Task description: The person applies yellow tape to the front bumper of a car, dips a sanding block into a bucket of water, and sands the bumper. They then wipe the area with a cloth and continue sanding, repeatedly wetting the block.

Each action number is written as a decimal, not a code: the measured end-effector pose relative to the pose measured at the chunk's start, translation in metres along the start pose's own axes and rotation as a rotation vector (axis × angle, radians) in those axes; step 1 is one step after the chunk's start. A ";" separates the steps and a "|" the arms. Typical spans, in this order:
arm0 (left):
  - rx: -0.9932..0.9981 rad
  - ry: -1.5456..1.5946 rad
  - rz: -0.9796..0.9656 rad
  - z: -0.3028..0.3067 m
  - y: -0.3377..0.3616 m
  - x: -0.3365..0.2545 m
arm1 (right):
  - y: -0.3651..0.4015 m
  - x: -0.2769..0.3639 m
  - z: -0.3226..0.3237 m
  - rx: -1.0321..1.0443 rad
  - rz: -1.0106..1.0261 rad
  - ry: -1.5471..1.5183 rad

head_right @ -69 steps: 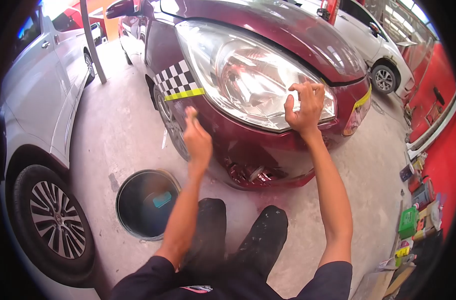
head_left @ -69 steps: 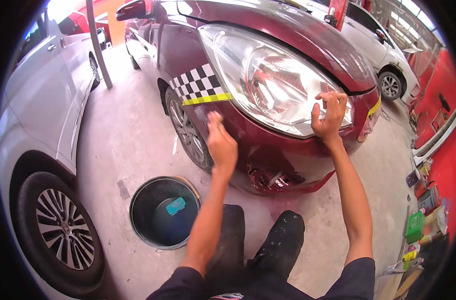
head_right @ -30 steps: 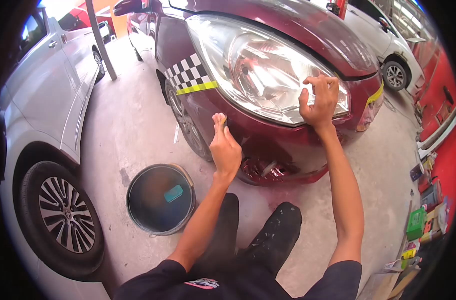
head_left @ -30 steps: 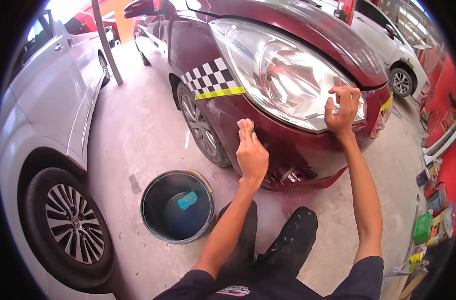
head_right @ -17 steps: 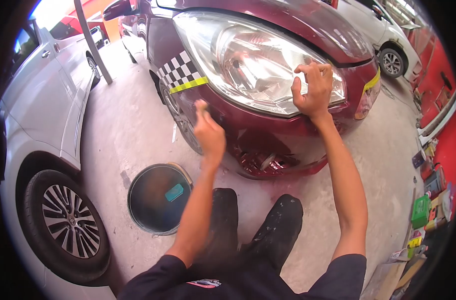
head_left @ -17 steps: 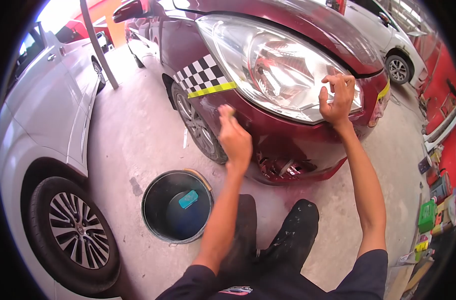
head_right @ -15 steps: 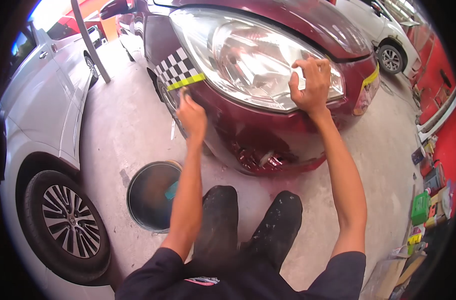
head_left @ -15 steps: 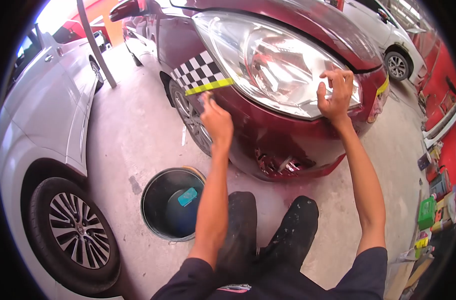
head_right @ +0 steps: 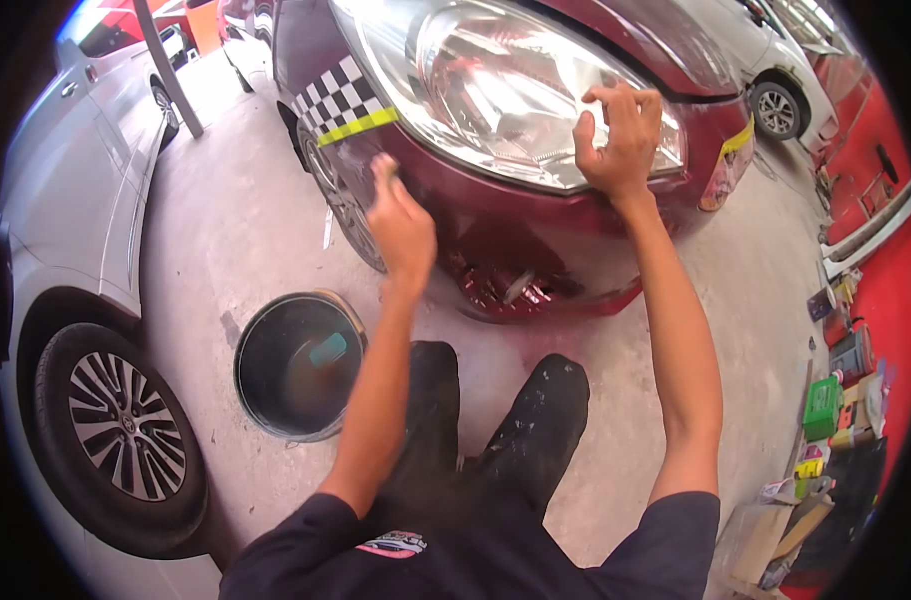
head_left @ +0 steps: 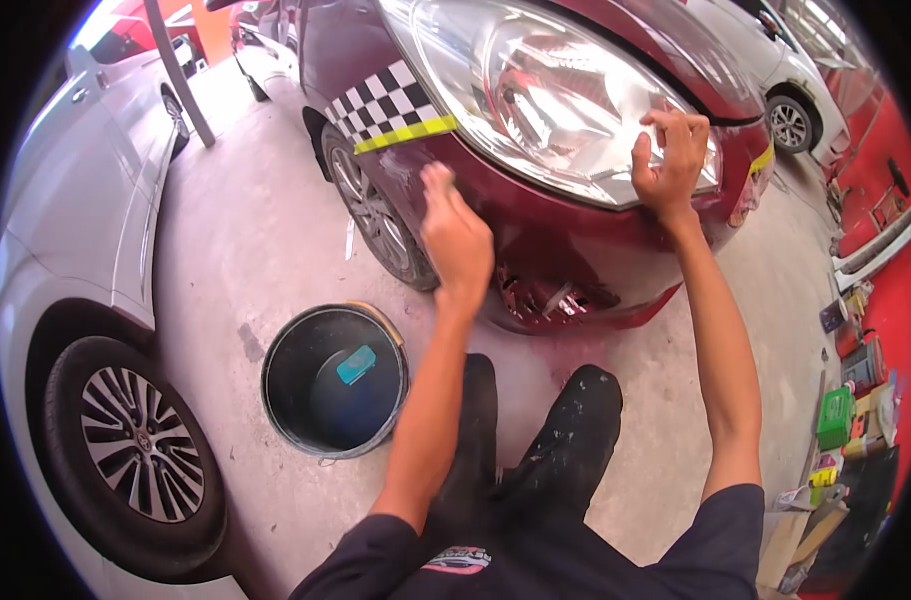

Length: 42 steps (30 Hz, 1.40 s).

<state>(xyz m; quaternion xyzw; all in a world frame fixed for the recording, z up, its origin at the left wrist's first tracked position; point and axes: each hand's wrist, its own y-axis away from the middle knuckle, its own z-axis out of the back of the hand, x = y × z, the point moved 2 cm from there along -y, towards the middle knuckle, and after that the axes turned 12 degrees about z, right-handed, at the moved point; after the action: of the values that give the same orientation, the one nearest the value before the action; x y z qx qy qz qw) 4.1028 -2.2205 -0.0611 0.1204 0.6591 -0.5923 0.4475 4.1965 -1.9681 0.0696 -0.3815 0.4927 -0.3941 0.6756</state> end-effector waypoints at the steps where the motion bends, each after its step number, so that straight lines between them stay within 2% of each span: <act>1: 0.086 0.033 0.034 0.001 0.025 -0.003 | -0.001 -0.003 0.000 -0.001 0.000 0.007; 3: 0.017 -0.017 -0.078 -0.001 0.014 0.005 | -0.002 -0.007 -0.001 -0.012 0.038 0.012; 5: 0.013 -0.017 0.039 -0.006 -0.032 0.019 | -0.001 -0.005 -0.001 -0.013 0.037 -0.011; 7: 0.100 -0.128 0.278 0.000 -0.060 0.007 | -0.001 -0.004 -0.001 -0.011 0.035 0.004; 9: -0.018 -0.001 0.022 -0.005 -0.031 0.012 | -0.002 -0.002 0.001 0.027 0.007 0.031; 10: 0.049 0.080 0.051 0.004 -0.004 -0.001 | -0.003 0.000 0.001 0.007 0.017 0.016; 11: 0.060 0.021 -0.052 0.002 0.024 0.001 | -0.004 -0.001 0.000 -0.012 0.035 0.005; 13: 0.113 0.061 -0.050 0.001 0.030 0.011 | -0.004 -0.004 0.000 -0.028 0.043 -0.005; 15: 0.052 0.063 0.070 -0.003 -0.021 0.025 | -0.005 -0.002 0.001 -0.022 0.039 -0.017; 16: 0.105 0.028 0.257 -0.002 -0.049 0.031 | -0.005 -0.001 0.001 -0.015 0.046 -0.012; 17: -0.080 -0.091 0.099 -0.002 -0.067 0.034 | -0.002 0.001 0.002 -0.002 0.039 -0.016; 19: 0.067 -0.035 0.265 -0.001 -0.039 0.036 | -0.006 -0.001 0.002 -0.003 0.039 -0.012; 21: -0.054 0.104 0.003 -0.004 0.025 0.017 | -0.007 -0.001 0.003 -0.004 0.037 -0.007; 24: -0.005 0.119 0.013 -0.004 0.030 0.027 | -0.005 -0.002 0.002 0.003 0.026 -0.016; 25: -0.027 0.054 0.016 -0.007 0.003 0.039 | -0.006 -0.004 0.002 -0.005 0.040 -0.012; 27: 0.086 -0.003 0.342 -0.003 -0.047 0.048 | -0.004 -0.003 0.002 -0.009 0.044 -0.017; 30: 0.057 -0.009 0.207 -0.002 -0.010 0.046 | -0.003 0.001 0.002 -0.008 0.036 -0.001; 31: 0.058 0.046 0.100 -0.003 0.026 0.038 | -0.006 -0.001 0.002 -0.007 0.042 0.012; 33: 0.129 0.051 0.071 -0.001 0.082 0.031 | -0.006 -0.004 0.002 -0.002 0.032 0.006; 35: 0.020 0.040 -0.008 -0.004 0.047 0.043 | -0.003 -0.005 0.000 -0.004 0.042 -0.014; 36: -0.017 0.049 0.076 -0.008 0.019 0.051 | -0.002 -0.006 -0.001 -0.008 0.047 -0.011; 37: 0.046 -0.054 0.188 -0.007 -0.008 0.063 | 0.000 -0.005 -0.001 -0.003 0.040 -0.007; 39: 0.099 -0.010 0.301 -0.001 -0.023 0.058 | -0.002 -0.003 -0.001 -0.006 0.025 0.002; 42: 0.011 0.093 0.135 -0.007 0.058 0.047 | -0.004 -0.002 0.000 -0.010 0.042 0.010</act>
<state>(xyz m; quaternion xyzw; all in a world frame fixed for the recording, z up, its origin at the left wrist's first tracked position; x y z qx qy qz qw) 4.1129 -2.2166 -0.1356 0.1943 0.6661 -0.5583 0.4548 4.1956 -1.9679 0.0735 -0.3724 0.5058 -0.3793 0.6794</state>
